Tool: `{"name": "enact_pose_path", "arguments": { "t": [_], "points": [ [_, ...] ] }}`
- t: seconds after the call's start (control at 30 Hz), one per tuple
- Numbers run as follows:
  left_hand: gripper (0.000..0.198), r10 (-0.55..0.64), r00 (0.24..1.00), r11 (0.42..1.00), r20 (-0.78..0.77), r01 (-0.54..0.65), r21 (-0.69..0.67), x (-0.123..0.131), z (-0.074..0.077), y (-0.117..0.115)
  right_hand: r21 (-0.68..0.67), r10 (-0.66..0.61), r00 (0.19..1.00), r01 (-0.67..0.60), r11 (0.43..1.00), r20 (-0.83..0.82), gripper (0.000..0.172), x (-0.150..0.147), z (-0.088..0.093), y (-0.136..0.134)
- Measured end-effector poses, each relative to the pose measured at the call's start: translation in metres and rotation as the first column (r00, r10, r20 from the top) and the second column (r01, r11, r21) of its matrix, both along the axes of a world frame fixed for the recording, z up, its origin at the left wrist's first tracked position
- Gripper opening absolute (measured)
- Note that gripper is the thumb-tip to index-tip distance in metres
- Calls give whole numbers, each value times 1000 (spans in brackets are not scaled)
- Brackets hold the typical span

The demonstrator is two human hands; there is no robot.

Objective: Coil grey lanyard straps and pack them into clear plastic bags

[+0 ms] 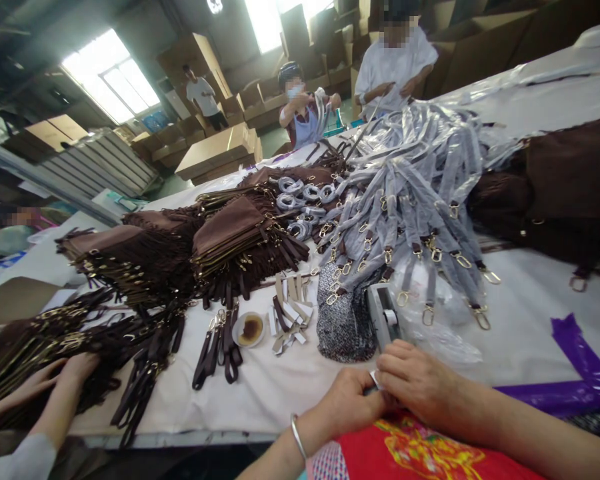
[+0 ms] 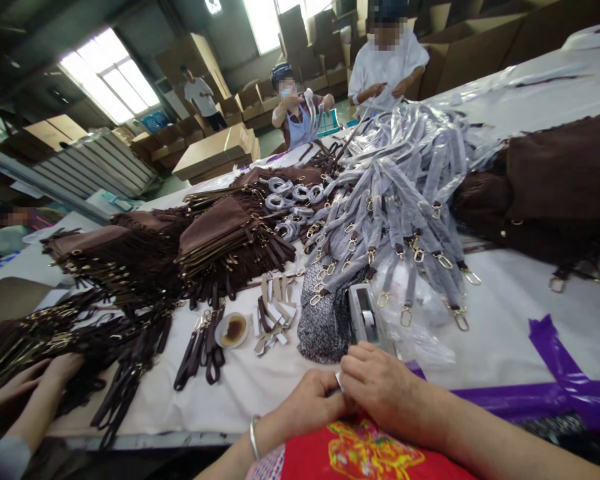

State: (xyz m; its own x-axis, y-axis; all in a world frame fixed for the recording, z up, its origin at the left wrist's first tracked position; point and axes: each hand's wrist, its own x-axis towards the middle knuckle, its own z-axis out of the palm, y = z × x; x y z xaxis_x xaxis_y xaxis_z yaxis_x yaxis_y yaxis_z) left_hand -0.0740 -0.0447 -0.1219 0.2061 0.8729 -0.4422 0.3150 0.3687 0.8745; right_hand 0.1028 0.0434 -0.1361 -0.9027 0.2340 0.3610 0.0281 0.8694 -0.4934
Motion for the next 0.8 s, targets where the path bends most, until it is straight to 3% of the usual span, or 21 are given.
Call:
{"name": "enact_pose_path", "arguments": {
  "t": [0.07, 0.17, 0.23, 0.3, 0.43, 0.53, 0.67, 0.8],
  "points": [
    [22, -9, 1000, 1000, -14, 9, -10, -1, 3, -1, -224, 29, 996, -10, 975, 82, 29, 1, 3, 4],
    [19, -47, 998, 999, -46, 47, 0, 1, 6, -1, -498, 44, 967, 90, 862, 252, 22, 0, 12, 16],
    [14, -69, 995, 997, -72, 71, 28, 3, 8, 0, -553, 22, 927, 205, 807, 375, 16, -4, 18, 24],
    [10, -81, 992, 994, -93, 87, 63, 6, 10, 1, -562, 41, 896, 241, 791, 442, 25, -7, 23, 30],
    [9, -85, 982, 992, -170, 99, 80, 8, 10, 1, -508, 160, 859, 129, 851, 486, 17, -11, 28, 31],
    [17, -65, 974, 996, -216, 77, 45, 7, 8, -2, -443, 111, 862, 141, 886, 495, 19, -9, 23, 21],
    [16, -66, 983, 997, -171, 73, 36, 4, 4, -2, -127, -35, 952, 77, 989, 303, 16, -1, 3, 2],
    [17, -57, 992, 998, -109, 57, -1, 3, 1, 1, 94, -94, 989, 83, 992, 116, 21, 7, -14, -8]
  ]
}}
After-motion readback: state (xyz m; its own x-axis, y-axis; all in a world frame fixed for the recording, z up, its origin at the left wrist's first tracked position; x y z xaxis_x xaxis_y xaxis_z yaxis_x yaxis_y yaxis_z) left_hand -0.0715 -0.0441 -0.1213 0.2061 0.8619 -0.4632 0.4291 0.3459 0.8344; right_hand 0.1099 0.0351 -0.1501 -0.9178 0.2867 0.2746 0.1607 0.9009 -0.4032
